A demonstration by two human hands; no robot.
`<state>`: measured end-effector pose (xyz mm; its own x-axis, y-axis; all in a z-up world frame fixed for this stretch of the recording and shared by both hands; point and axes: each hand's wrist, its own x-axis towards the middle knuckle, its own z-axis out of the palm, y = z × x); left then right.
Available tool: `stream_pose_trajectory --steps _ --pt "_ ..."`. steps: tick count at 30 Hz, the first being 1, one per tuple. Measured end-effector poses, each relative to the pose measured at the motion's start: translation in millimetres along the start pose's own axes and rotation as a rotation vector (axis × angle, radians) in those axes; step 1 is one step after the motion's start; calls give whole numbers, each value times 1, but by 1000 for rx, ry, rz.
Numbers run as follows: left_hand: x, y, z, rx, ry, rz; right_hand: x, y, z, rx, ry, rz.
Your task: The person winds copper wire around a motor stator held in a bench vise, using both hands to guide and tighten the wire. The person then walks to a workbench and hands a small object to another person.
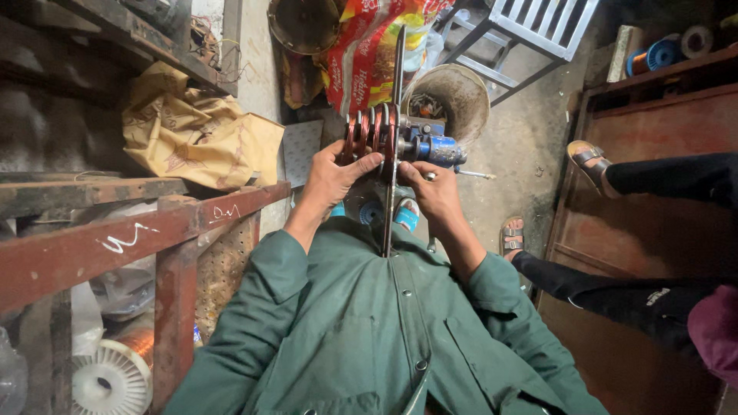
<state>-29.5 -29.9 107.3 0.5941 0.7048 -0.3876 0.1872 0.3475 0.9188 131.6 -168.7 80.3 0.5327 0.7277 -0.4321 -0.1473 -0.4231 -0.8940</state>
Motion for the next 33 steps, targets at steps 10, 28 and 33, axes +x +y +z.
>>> stream_pose_trajectory --steps 10,28,33 --pt "3 -21 -10 191 -20 73 -7 -8 -4 -87 -45 32" --pt "4 -12 -36 535 -62 448 3 3 -3 67 -18 3" --pt "2 -8 -34 469 -97 417 -1 1 0 39 -52 -12"
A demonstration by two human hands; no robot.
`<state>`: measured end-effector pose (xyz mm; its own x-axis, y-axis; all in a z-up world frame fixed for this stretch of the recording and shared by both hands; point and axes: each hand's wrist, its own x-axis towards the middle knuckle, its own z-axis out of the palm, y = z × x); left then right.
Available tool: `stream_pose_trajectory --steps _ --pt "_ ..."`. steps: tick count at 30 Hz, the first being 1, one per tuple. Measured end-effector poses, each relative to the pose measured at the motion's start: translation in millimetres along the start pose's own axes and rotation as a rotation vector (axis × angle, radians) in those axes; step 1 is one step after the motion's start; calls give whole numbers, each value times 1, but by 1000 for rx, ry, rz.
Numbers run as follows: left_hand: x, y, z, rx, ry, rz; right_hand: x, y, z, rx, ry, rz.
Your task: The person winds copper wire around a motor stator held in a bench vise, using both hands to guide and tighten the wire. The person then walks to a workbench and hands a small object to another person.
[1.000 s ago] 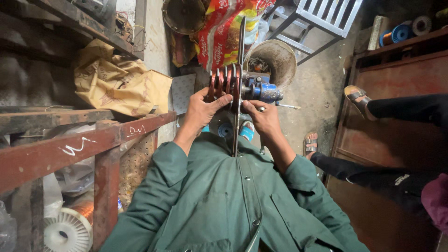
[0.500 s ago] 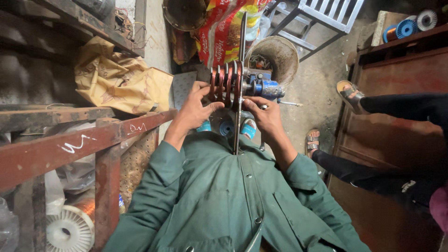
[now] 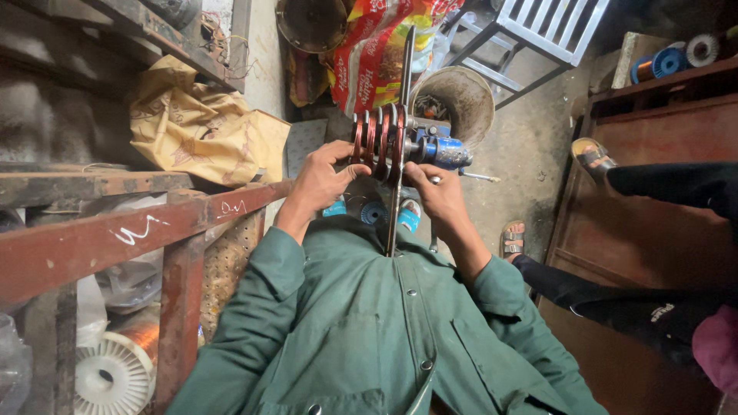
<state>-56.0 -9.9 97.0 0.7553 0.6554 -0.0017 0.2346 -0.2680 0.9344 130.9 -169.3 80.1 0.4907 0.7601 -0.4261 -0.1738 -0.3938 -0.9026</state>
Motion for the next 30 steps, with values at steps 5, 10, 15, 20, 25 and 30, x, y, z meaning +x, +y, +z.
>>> stream_pose_trajectory --steps 5,10,15,20,25,30 --pt "-2 -1 2 31 16 14 -7 -12 -1 13 -65 116" --pt "-5 -1 14 9 68 -18 -6 -18 -3 85 -132 175" --pt "-7 -3 22 63 111 -16 -1 -13 -3 177 -212 226" --pt "-8 -8 23 63 114 -23 6 -2 -1 288 -236 286" --pt "-5 -13 24 106 146 13 13 7 5 308 -197 288" --pt "-5 -15 27 128 148 -18 9 6 5 270 -237 272"
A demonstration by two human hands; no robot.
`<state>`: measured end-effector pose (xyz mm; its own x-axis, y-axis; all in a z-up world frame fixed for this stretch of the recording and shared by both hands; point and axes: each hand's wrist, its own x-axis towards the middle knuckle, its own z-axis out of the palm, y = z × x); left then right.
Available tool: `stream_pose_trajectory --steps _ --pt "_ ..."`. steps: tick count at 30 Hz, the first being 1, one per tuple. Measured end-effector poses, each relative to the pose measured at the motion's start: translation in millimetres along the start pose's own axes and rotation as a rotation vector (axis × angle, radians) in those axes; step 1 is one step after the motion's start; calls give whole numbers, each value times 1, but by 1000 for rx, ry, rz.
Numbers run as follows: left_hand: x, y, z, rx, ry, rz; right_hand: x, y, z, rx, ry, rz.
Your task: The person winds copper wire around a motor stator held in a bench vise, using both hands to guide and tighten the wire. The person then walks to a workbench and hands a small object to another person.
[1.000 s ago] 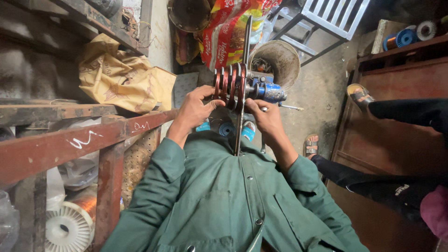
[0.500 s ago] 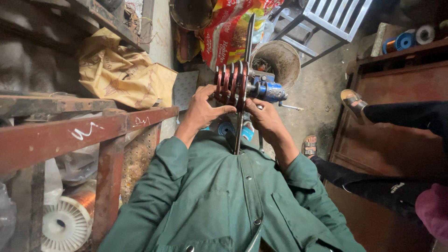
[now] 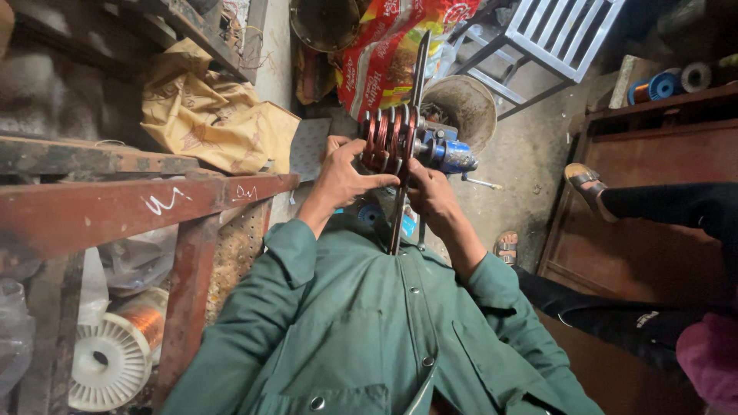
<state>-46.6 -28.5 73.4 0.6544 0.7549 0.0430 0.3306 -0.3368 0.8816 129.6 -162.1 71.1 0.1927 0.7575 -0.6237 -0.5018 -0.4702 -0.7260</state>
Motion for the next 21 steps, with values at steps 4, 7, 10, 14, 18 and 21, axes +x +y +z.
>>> stream_pose_trajectory --steps 4,7,10,14,18,21 --pt "-6 3 2 -2 31 15 -3 -6 5 1 8 11" --pt "-11 8 4 8 41 -34 -4 -8 8 9 11 33" --pt "-13 16 4 -15 66 -8 -2 -6 8 -3 20 28" --pt "-17 23 3 -52 162 93 2 0 3 -8 9 11" --pt "-21 25 -2 -10 184 61 5 5 -2 -27 8 -1" --pt "-19 21 -7 -212 198 -160 7 5 -3 -34 27 4"
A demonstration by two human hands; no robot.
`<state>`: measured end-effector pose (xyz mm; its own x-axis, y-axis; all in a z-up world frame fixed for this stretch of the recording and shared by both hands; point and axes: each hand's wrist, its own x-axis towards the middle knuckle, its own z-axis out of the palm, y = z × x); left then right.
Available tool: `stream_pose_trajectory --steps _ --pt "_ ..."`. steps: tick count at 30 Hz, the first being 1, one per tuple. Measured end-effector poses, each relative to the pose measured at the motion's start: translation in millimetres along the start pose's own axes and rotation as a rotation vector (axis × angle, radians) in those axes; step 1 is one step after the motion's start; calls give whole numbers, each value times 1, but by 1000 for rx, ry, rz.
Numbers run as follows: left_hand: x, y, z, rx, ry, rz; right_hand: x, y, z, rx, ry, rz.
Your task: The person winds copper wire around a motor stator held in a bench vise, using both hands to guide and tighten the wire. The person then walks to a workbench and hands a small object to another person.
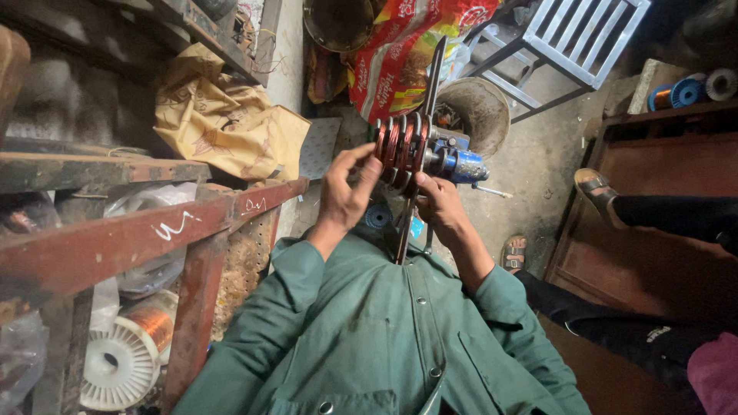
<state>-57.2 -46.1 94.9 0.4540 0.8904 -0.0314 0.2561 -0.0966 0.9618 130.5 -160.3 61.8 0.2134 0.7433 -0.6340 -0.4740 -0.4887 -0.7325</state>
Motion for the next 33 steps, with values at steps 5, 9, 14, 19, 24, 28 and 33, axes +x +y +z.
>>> stream_pose_trajectory --steps 5,9,14,19,24,28,33 --pt "26 -9 13 -203 44 -236 1 -1 -1 -29 12 14" --pt "49 -17 16 -384 -2 -289 -1 -4 -2 -32 5 20" --pt "50 -11 11 -424 -10 -340 -2 -6 -2 -44 -15 5" --pt "21 6 20 -436 75 -331 0 -5 -5 -52 -17 26" --pt "6 11 22 -269 -116 -332 1 -4 -7 -7 -20 32" --pt "15 5 8 -292 -205 -237 3 -4 -8 -17 0 33" --pt "24 1 -1 -308 -424 -278 -1 -10 -6 -47 -12 37"
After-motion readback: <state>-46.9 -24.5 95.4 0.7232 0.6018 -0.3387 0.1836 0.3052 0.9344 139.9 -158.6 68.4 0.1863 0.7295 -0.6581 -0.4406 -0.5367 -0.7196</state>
